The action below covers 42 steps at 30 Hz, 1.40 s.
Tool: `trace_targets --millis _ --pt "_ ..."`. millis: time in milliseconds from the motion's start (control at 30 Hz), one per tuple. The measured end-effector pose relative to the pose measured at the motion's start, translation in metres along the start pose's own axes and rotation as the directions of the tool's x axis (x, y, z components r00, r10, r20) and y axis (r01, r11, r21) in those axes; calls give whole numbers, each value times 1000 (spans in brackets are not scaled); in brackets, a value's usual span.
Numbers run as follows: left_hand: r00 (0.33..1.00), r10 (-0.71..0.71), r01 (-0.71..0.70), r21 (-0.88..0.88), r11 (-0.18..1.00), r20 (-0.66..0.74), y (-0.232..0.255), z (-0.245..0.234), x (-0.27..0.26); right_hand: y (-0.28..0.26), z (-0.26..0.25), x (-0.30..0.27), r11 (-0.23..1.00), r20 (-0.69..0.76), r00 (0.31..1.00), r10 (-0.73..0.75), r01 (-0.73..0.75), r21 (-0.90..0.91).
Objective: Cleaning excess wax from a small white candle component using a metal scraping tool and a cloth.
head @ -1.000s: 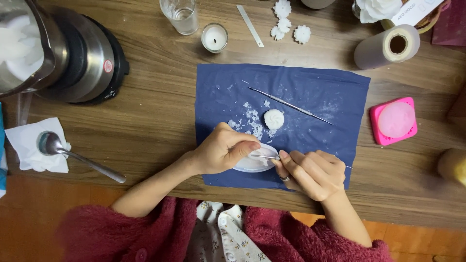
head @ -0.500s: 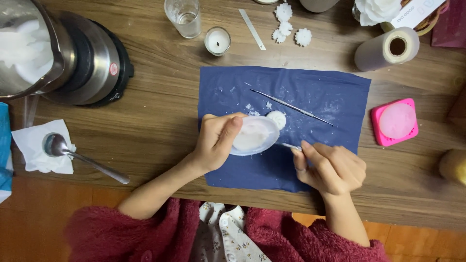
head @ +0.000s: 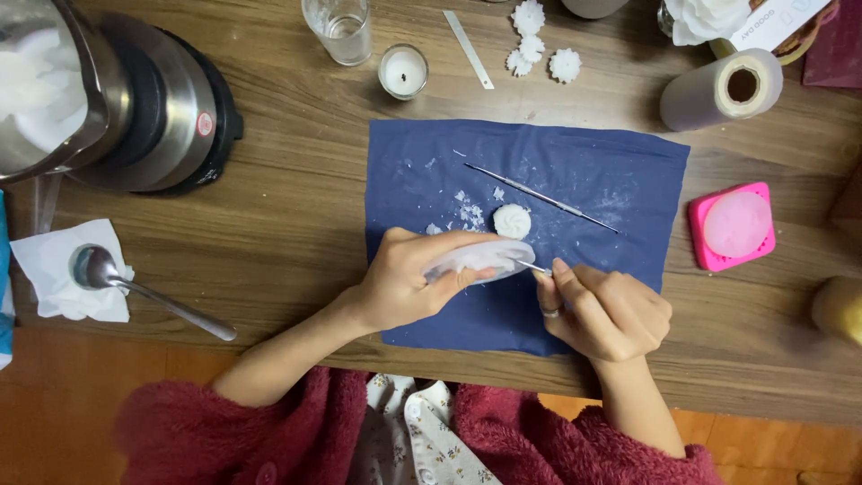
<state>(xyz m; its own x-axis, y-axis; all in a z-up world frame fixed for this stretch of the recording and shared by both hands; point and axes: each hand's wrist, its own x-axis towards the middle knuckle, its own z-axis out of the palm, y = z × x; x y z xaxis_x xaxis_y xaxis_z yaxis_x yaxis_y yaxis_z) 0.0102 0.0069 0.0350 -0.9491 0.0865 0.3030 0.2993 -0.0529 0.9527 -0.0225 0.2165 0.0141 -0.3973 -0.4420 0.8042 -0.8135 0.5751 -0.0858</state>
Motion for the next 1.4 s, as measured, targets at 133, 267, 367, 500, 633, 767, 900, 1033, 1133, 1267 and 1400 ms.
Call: trace_targets --millis 133,267,367,500,633,767,900,1033,1133,1267,1400 --pt "1000 -12 12 7 1000 -15 -4 2 -2 -4 0 -1 998 17 1000 -24 23 59" --pt "1000 1 -1 4 1000 4 -10 -1 -7 -9 3 -5 994 23 1000 -11 9 108" --pt "999 2 -2 -5 1000 33 -16 -3 -9 -12 4 -8 991 52 999 13 -20 134" --pt "996 33 -33 0 999 86 -25 -5 -14 -13 4 -2 973 97 995 21 -43 225" --pt "994 27 -25 -21 999 109 -31 -6 -16 -9 1 -9 954 155 987 41 -85 288" --pt "987 -17 33 -97 995 161 -33 -6 -13 -3 4 -11 902 203 974 105 -179 393" --pt "955 -192 250 -267 931 225 -27 -3 -1 4 8 -8 934 188 972 139 -192 303" --pt "906 -265 397 -444 803 331 -22 5 2 -1 8 4 962 135 983 121 -150 228" --pt "837 -227 518 -588 621 497 -22 3 -3 -3 9 7 962 134 983 123 -151 226" --pt "818 -255 555 -590 587 516 -25 3 -3 -4 7 5 960 170 973 156 -190 205" --pt "833 -297 542 -581 607 467 -41 12 -11 -7 5 8 917 221 946 238 -294 270"
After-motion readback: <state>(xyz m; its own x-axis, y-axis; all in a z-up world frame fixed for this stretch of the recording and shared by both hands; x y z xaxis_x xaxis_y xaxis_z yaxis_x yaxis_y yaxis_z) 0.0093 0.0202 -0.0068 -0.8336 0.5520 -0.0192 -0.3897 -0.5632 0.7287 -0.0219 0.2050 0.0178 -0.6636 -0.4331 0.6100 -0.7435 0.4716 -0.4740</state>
